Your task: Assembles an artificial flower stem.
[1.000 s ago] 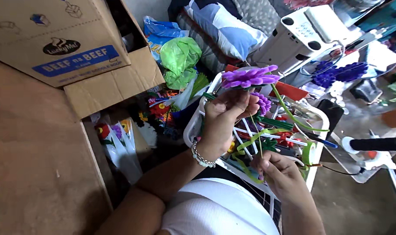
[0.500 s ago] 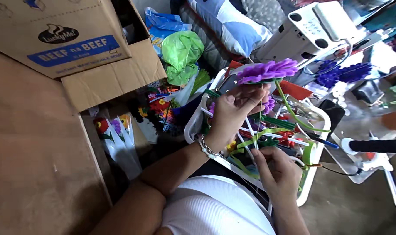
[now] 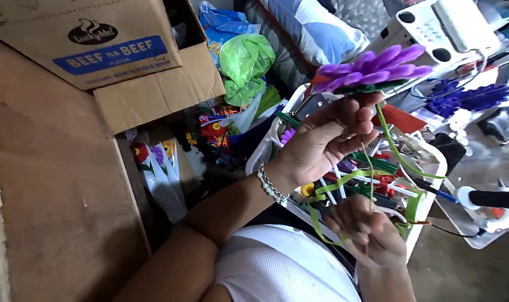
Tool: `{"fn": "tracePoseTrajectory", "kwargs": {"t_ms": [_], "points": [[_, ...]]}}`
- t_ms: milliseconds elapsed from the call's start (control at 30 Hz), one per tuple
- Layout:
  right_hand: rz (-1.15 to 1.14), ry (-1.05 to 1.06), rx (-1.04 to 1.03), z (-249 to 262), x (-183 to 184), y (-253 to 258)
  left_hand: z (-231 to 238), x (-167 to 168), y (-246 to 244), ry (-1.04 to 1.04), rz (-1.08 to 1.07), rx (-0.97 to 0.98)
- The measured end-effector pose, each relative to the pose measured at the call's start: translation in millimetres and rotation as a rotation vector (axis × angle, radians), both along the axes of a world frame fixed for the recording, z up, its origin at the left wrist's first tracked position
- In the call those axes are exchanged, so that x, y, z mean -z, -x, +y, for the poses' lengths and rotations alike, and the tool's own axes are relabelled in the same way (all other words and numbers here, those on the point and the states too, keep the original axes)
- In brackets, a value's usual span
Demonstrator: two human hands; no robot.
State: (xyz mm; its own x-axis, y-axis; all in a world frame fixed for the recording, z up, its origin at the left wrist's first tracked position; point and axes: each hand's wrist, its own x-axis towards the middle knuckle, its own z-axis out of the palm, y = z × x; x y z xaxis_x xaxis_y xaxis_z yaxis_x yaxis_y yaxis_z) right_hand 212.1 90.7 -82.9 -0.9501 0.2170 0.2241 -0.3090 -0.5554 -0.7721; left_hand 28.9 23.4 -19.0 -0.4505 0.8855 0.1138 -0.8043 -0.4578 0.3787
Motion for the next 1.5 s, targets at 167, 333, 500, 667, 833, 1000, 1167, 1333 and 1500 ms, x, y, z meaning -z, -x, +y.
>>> {"fn": "tracePoseTrajectory", "kwargs": {"t_ms": [167, 333, 500, 667, 833, 1000, 1167, 1333, 1500], "points": [[-0.3, -1.335, 0.826, 0.3, -12.6, -1.0, -0.6, 3.1, 6.2, 0.383, 0.349, -0.293], [-0.305, -1.273, 0.737, -3.8, -10.5, 2.4, 0.7, 8.5, 7.9, 0.409, 0.247, -0.372], [-0.266, -0.288, 0.215, 0.0, 2.7, 3.7, -2.8, -1.1, 20.8, 0.298, 0.013, -0.005], [-0.163, 0.195, -0.067, 1.7, 18.2, 3.5, 1.9, 23.7, 28.8, -0.104, -0.053, 0.229], [-0.38, -0.952, 0.619, -5.1, 17.2, -0.7, -7.7, 14.7, 21.4, 0.405, 0.672, -0.166], [-0.367, -1.181, 0.734, -7.4, 8.4, -2.4, -1.9, 6.3, 13.4, 0.392, 0.55, -0.295], [-0.115, -0.21, 0.17, -3.0, 8.8, -2.8, -4.0, 6.3, 15.2, 0.189, 0.182, -0.077], [0.05, 0.295, -0.237, -6.1, 17.8, 0.6, 4.0, 16.2, 5.2, -0.143, -0.027, 0.083], [0.016, 0.211, -0.152, 6.5, 24.9, -5.9, 3.9, 13.5, 8.0, -0.047, -0.022, 0.049]]}}
